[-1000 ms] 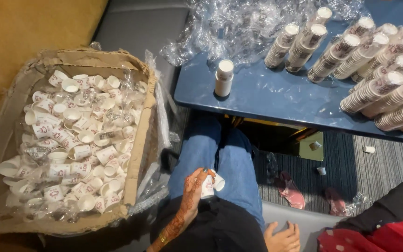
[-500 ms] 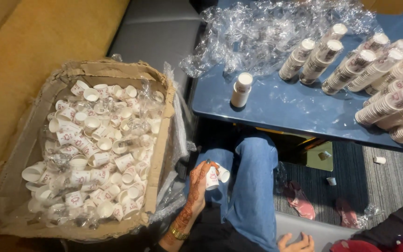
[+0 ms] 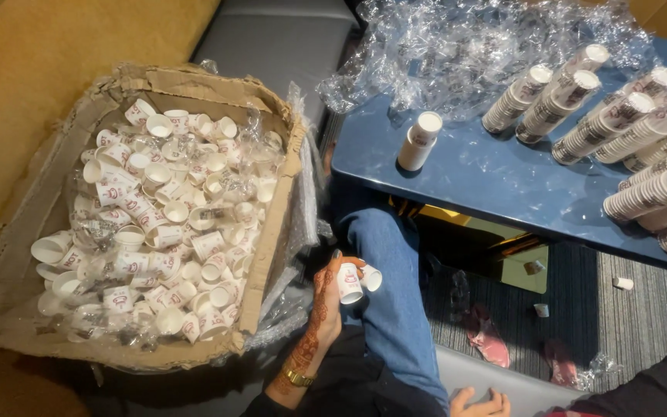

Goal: The recorder sorts small paper cups from a large cardboard box and stacks them on a table.

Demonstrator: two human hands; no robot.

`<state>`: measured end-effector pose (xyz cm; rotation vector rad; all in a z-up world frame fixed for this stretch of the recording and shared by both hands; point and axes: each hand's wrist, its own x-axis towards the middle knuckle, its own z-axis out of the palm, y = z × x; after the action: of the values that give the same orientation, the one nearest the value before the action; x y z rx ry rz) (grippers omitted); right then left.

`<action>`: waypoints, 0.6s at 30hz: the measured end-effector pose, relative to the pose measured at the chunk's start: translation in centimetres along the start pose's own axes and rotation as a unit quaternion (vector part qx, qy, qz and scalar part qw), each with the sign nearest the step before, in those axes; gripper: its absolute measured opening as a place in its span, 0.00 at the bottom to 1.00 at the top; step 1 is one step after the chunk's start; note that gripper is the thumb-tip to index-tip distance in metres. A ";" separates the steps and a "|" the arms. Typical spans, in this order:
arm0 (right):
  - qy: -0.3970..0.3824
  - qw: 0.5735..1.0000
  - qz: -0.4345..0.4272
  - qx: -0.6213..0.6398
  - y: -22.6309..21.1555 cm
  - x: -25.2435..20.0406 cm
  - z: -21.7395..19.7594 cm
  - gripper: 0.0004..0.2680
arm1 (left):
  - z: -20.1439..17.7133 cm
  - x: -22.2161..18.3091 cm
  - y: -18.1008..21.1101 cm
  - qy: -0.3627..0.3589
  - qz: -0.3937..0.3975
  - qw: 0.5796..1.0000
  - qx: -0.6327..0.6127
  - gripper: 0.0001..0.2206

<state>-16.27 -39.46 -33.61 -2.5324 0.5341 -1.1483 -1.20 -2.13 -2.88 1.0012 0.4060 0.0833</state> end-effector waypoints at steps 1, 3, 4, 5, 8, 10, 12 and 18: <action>-0.002 1.000 0.002 0.009 -0.2 0.3 1.3 0.20 | 0.1 0.0 0.1 0.003 -0.006 1.000 0.007 0.23; -0.003 0.999 0.024 0.022 -1.4 0.7 1.6 0.19 | 0.4 0.1 0.2 0.018 -0.032 0.999 0.012 0.23; -0.006 0.998 0.044 0.033 -1.8 1.1 1.8 0.18 | 0.6 0.2 0.2 0.034 -0.061 0.998 0.014 0.23; -0.001 0.998 0.045 0.032 -3.9 2.8 1.6 0.18 | 0.7 0.6 -0.4 0.028 -0.059 0.998 0.014 0.23; -0.075 0.997 0.036 0.003 -11.2 8.6 0.9 0.18 | 0.4 1.0 -2.2 0.012 -0.065 0.998 0.000 0.26; -0.173 0.967 -0.053 0.179 -17.6 14.1 0.6 0.13 | 0.5 1.2 -3.2 0.000 -0.080 0.996 0.027 0.25; -0.212 0.945 -0.086 0.233 -22.0 18.0 0.2 0.13 | 1.0 1.4 -3.6 -0.008 -0.095 0.994 0.052 0.26; -0.355 0.824 -0.212 0.388 -33.3 25.0 -3.3 0.20 | 0.3 2.4 -8.0 -0.035 -0.046 0.995 0.079 0.21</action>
<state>3.29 -21.75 -1.19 -2.1007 -0.6026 -0.3009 0.22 -6.04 -10.09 1.1357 0.3977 -0.0669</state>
